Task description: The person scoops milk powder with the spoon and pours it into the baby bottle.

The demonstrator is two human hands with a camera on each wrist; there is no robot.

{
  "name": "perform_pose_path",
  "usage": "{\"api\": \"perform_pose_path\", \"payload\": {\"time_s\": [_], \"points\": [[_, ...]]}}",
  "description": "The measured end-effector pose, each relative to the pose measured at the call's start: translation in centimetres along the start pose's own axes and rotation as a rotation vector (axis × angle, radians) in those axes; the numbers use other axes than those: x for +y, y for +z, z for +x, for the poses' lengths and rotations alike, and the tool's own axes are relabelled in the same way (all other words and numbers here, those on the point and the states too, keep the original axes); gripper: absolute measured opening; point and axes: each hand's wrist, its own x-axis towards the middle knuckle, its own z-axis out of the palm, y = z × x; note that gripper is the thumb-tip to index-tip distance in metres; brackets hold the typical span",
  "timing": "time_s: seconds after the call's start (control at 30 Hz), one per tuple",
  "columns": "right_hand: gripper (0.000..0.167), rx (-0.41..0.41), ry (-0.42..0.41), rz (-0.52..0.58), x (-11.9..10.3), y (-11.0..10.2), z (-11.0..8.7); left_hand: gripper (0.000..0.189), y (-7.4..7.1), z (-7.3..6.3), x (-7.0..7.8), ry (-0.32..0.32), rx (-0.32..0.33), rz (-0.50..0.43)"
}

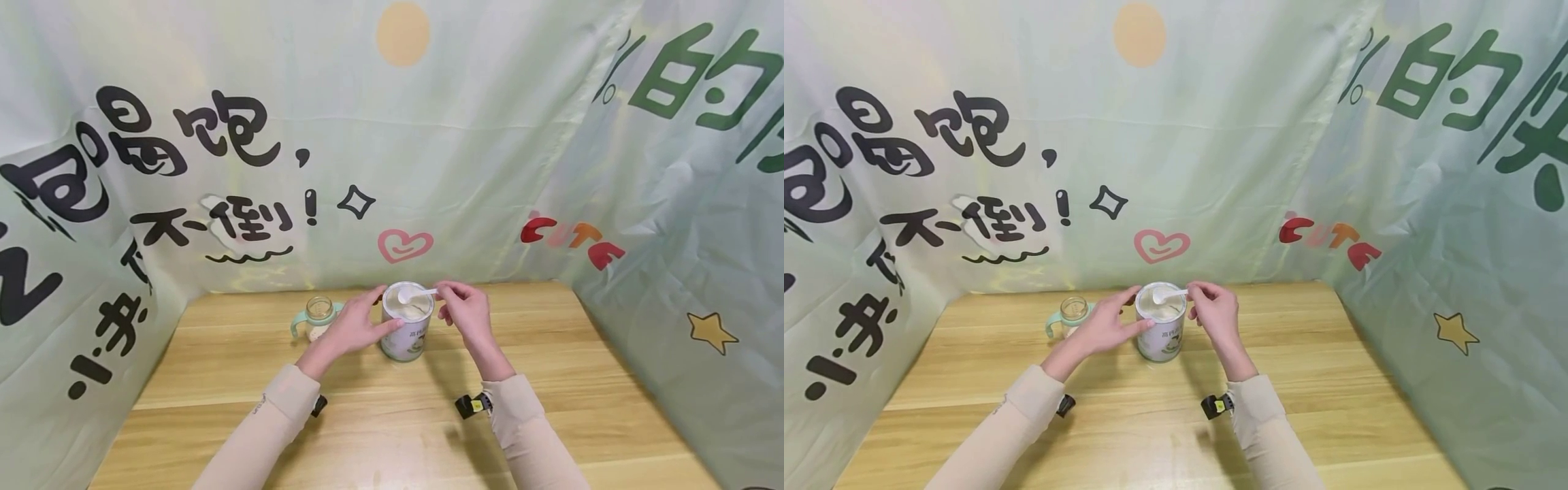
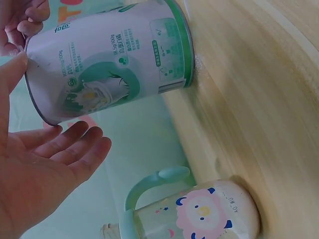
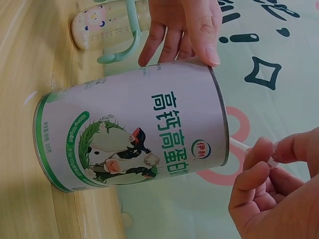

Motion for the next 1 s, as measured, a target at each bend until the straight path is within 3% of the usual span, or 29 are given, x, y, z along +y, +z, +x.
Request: {"api": "perform_pose_path", "payload": {"time_s": [0.37, 0.63, 0.77, 1.0], "points": [[0.026, -0.083, -0.028, -0.075, 0.4, 0.4, 0.0, 0.087, 0.2, 0.0, -0.1, 0.003, 0.013, -0.029], [0.023, -0.09, -0.265, -0.382, 0.7, 0.7, -0.3, 0.086, 0.3, 0.0, -0.2, 0.019, 0.018, -0.053], [0.023, -0.118, -0.347, -0.452, 0.9, 0.8, -0.3, 0.085, 0.2, 0.0, -0.1, 0.03, 0.018, -0.06], [0.022, -0.155, -0.406, -0.523, 1.1, 1.1, -0.2, 0.085, 0.2, 0.0, -0.2, 0.039, 0.011, -0.06]]}}
